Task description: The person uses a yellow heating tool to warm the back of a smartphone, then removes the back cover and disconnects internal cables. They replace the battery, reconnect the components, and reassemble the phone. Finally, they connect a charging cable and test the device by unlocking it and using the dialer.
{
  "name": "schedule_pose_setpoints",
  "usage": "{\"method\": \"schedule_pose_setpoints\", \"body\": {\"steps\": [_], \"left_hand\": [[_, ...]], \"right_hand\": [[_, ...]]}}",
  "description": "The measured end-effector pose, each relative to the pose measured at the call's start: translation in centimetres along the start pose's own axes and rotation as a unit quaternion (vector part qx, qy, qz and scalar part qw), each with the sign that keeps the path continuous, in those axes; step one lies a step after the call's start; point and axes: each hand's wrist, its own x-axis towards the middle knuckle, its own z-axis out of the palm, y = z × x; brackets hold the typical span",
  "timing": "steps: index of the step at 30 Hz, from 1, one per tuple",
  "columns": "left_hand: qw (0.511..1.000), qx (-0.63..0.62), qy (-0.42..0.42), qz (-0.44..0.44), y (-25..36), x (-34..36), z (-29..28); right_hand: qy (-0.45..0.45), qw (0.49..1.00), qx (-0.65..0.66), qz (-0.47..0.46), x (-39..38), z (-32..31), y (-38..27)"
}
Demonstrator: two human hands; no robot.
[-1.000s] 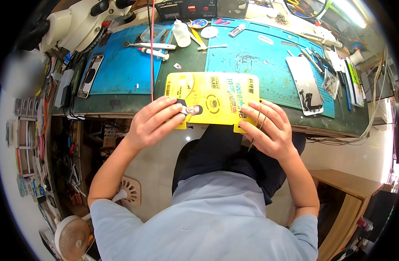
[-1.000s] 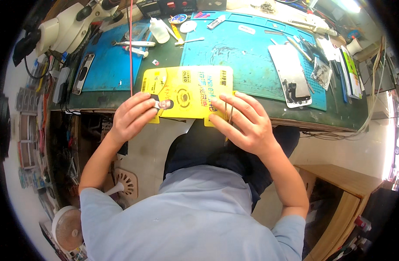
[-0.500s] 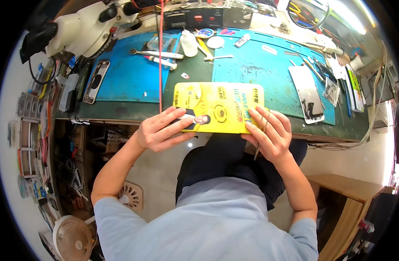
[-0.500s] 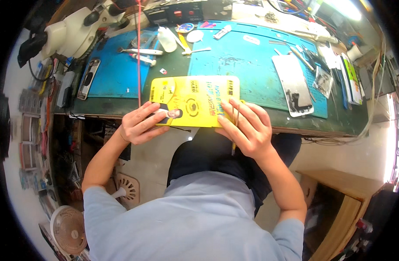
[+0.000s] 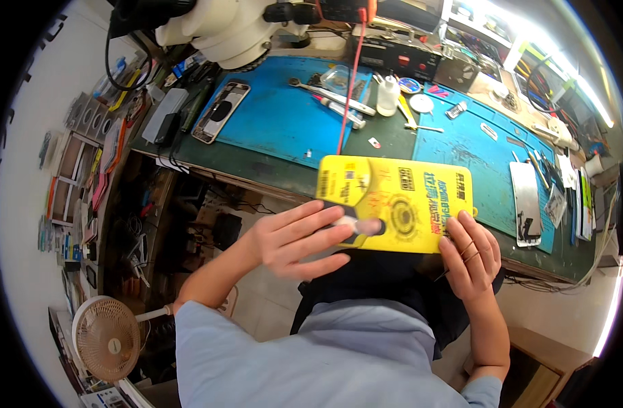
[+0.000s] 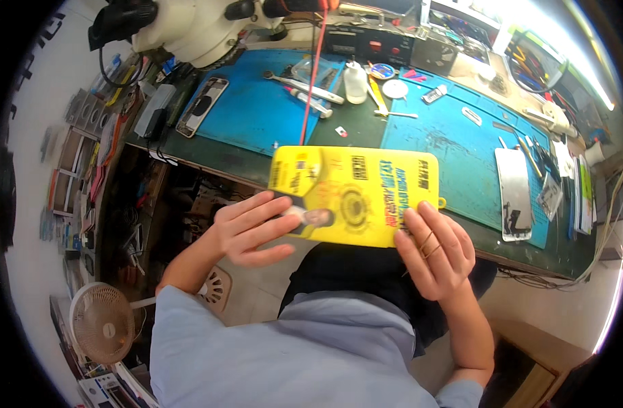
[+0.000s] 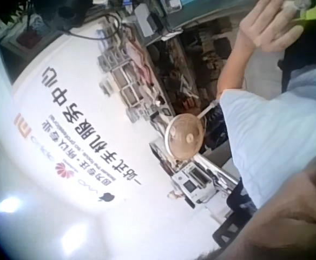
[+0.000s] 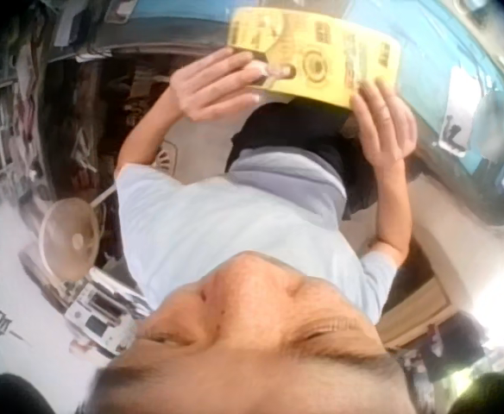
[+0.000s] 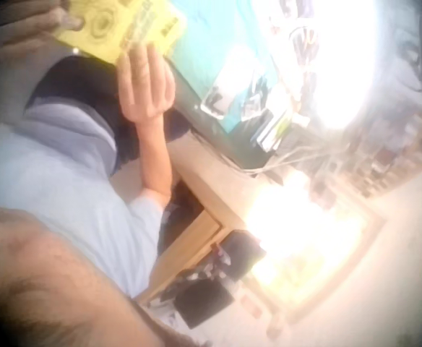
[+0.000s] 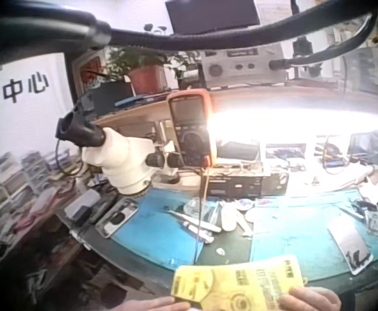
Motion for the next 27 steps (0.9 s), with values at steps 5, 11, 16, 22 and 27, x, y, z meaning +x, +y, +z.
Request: {"method": "schedule_pose_setpoints", "body": {"steps": [5, 11, 16, 22, 27], "left_hand": [[0.984, 0.15, 0.029, -0.089, -0.2, -6.2, -4.5], [0.942, 0.267, -0.03, -0.201, -2.6, -9.9, -5.6], [0.928, 0.262, -0.037, -0.261, -4.4, -10.3, -4.9], [0.925, 0.115, -0.034, -0.36, -6.3, -9.3, -5.7], [0.833, 0.141, -0.042, -0.534, -14.3, -10.2, -7.1]], "right_hand": [[0.013, 0.996, 0.086, -0.015, 8.7, 5.7, -1.8], [-0.097, 0.991, 0.036, -0.082, 14.6, 17.1, -2.7], [-0.136, 0.986, 0.033, -0.089, 17.1, 21.9, -1.3], [-0.164, 0.983, 0.078, -0.008, 16.8, 21.7, -0.9], [-0.063, 0.978, 0.2, 0.013, 14.0, 14.9, -2.7]]}}
